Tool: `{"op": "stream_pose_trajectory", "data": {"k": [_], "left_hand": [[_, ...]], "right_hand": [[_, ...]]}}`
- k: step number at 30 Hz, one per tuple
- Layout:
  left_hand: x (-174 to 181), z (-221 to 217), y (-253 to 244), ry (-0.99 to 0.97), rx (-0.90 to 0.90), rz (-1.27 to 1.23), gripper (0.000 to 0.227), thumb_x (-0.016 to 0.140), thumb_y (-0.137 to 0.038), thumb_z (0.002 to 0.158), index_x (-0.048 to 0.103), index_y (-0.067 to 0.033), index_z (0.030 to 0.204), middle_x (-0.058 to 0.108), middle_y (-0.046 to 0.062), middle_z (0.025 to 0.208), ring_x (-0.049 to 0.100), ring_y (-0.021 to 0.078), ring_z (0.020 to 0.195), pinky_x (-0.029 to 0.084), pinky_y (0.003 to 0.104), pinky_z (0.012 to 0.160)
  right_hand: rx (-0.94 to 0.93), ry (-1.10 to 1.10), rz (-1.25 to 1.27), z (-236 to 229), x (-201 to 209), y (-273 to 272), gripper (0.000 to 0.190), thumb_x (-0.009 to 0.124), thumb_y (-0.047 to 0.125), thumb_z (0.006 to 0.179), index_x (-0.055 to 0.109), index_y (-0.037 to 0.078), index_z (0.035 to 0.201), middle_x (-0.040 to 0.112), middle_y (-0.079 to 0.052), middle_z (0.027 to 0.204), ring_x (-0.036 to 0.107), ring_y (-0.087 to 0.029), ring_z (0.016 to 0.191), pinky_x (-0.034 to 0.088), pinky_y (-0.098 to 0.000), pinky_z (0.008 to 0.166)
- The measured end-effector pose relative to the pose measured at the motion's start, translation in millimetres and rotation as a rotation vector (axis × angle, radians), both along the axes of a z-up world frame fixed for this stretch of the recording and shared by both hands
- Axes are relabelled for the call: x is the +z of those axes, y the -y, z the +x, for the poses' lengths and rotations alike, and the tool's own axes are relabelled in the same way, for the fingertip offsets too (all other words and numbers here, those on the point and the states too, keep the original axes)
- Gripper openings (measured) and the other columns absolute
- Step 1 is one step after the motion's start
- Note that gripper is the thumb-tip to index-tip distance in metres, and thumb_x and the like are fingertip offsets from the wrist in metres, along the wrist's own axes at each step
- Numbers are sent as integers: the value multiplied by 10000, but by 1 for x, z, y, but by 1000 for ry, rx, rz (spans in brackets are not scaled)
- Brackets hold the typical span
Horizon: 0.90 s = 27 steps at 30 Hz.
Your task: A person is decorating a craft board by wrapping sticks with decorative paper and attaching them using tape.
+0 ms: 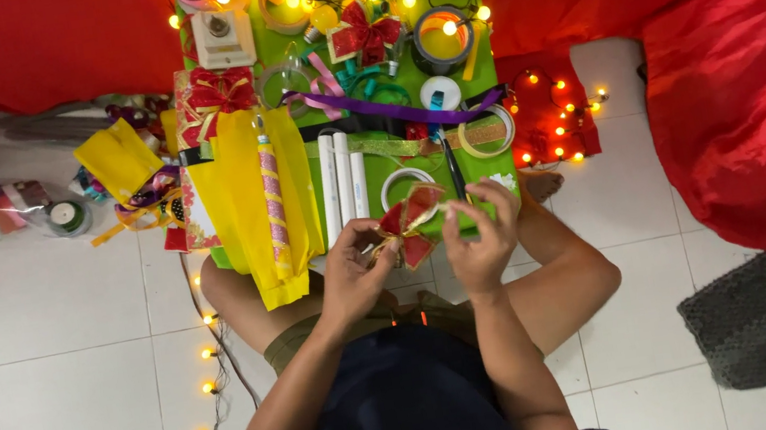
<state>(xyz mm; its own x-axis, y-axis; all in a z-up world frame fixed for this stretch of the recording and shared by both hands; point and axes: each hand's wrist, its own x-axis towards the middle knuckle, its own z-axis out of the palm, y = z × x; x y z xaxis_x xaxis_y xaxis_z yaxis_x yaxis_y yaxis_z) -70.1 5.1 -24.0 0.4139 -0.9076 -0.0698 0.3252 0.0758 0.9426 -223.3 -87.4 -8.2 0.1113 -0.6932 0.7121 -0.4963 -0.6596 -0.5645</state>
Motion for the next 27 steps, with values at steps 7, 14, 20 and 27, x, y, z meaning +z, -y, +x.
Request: {"op": "stream_pose_trajectory", "data": {"k": [7, 14, 20, 27], "left_hand": [[-3, 29, -10, 10, 66, 10, 284, 752, 32, 876, 624, -17, 1125, 687, 127, 1008, 683, 194, 979, 604, 337, 858], [-27, 57, -22, 67, 141, 52, 308, 756, 37, 888, 599, 3, 1151, 672, 135, 1018, 680, 185, 963, 606, 315, 840], [-42, 63, -25, 85, 156, 48, 316, 756, 41, 891, 599, 9, 1164, 675, 144, 1026, 686, 196, 974, 604, 320, 852], [-13, 50, -22, 55, 183, 34, 341, 777, 33, 876, 603, 8, 1167, 685, 131, 1026, 685, 187, 1000, 597, 319, 880]], "right_hand": [[-87, 92, 134, -75, -40, 47, 39, 751, -13, 919, 724, 16, 919, 669, -124, 1069, 670, -335, 1068, 552, -389, 845], [-147, -337, 68, -120, -75, 65, 105, 772, 23, 884, 742, 70, 973, 681, -70, 1120, 659, -342, 1068, 571, -456, 879], [-134, -494, -29, -117, -83, 76, 141, 775, 14, 860, 740, 83, 977, 657, -57, 1151, 643, -326, 1102, 576, -425, 872], [-106, -717, -100, -102, -82, 76, 144, 780, 1, 816, 743, 84, 928, 618, -90, 1133, 596, -355, 1155, 524, -460, 864]]}}
